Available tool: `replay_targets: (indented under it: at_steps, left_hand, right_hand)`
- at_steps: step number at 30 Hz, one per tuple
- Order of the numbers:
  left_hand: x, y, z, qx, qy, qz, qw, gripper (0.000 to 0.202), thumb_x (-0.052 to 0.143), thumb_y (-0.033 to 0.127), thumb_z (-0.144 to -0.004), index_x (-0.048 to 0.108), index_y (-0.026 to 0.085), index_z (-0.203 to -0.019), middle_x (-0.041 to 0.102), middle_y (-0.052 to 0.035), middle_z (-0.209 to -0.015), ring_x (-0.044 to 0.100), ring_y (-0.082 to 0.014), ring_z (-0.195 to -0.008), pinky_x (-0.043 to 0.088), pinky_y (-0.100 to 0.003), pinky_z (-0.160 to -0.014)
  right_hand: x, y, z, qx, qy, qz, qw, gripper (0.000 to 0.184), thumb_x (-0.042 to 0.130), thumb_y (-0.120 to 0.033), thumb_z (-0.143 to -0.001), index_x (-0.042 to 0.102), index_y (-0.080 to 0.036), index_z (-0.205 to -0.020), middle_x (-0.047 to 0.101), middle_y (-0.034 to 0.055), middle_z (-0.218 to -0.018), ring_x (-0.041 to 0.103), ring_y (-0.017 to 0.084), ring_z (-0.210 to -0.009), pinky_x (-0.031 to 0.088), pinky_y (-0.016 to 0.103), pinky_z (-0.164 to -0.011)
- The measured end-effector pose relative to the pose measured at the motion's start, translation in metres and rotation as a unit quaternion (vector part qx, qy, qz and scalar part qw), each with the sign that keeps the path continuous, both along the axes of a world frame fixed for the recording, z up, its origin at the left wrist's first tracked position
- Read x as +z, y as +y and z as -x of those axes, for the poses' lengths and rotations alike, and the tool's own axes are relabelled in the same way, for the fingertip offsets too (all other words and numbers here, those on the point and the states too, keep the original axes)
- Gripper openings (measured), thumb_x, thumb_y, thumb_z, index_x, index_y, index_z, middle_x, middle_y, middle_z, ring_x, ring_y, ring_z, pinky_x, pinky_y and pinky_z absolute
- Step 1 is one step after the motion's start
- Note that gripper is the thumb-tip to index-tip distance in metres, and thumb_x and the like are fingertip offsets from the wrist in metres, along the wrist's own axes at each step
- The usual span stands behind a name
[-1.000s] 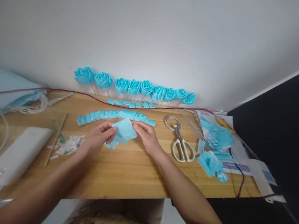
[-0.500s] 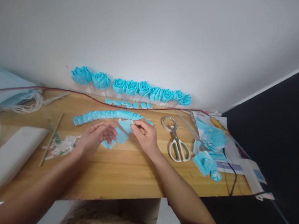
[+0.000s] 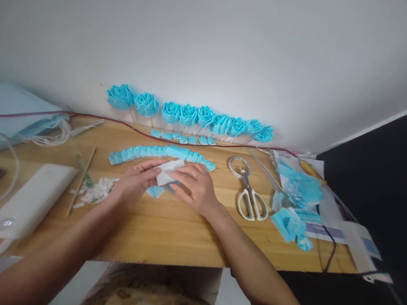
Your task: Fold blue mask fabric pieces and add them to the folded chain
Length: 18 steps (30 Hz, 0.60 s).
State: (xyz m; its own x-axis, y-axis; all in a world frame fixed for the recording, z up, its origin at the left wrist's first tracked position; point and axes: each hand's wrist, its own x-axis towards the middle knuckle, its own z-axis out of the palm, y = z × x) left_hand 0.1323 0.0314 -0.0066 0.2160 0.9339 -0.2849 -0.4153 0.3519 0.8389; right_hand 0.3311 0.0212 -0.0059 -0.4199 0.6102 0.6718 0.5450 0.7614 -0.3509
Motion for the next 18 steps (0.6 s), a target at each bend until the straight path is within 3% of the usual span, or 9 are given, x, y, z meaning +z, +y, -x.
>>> replay_targets:
  at_steps: [2,5,9,13,18]
  left_hand:
    - [-0.001,0.0,0.001,0.009,0.012,-0.003,1.0,0.033,0.083,0.025,-0.067,0.075,0.013,-0.096,0.075,-0.0067,-0.094,0.067,-0.0148,-0.073,0.058,-0.028,-0.067]
    - [-0.003,0.0,0.002,0.0,0.022,-0.017,1.0,0.032,0.081,0.026,-0.068,0.074,0.013,-0.097,0.074,-0.0057,-0.088,0.066,-0.0143,-0.069,0.056,-0.028,-0.064]
    - [-0.004,-0.001,0.002,-0.015,0.032,-0.034,0.999,0.034,0.081,0.027,-0.069,0.074,0.014,-0.1,0.068,-0.0021,-0.072,0.063,-0.0142,-0.063,0.055,-0.027,-0.06]
    - [-0.004,-0.001,0.001,-0.016,0.037,-0.05,0.998,0.037,0.082,0.028,-0.067,0.074,0.015,-0.101,0.067,-0.0008,-0.069,0.062,-0.0138,-0.061,0.054,-0.026,-0.057]
    - [-0.003,-0.002,0.0,-0.037,0.052,-0.061,0.996,0.039,0.082,0.028,-0.067,0.075,0.016,-0.104,0.071,-0.0025,-0.079,0.061,-0.0122,-0.059,0.053,-0.026,-0.056]
  right_hand:
    - [0.002,-0.001,-0.002,-0.024,0.063,0.042,0.997,0.029,0.058,-0.03,-0.093,0.069,-0.029,-0.12,0.07,0.0071,-0.113,0.062,0.026,-0.107,0.045,0.045,-0.096]
    - [0.002,0.001,-0.005,-0.049,0.17,0.168,0.97,0.033,0.055,-0.036,-0.096,0.062,-0.029,-0.127,0.065,0.0075,-0.127,0.057,0.025,-0.121,0.042,0.045,-0.106]
    - [-0.006,0.006,-0.006,0.008,0.233,0.323,0.917,0.044,0.061,-0.042,-0.092,0.054,-0.029,-0.133,0.064,0.0072,-0.13,0.058,0.022,-0.12,0.045,0.04,-0.103]
    - [-0.01,0.008,-0.004,0.022,0.242,0.353,0.904,0.04,0.066,-0.038,-0.088,0.057,-0.027,-0.126,0.066,0.0056,-0.118,0.061,0.02,-0.109,0.047,0.036,-0.095]
    - [-0.01,0.009,-0.006,-0.018,0.259,0.337,0.905,0.016,0.064,-0.033,-0.087,0.066,-0.024,-0.1,0.064,0.0014,-0.092,0.059,0.017,-0.086,0.048,0.031,-0.083]
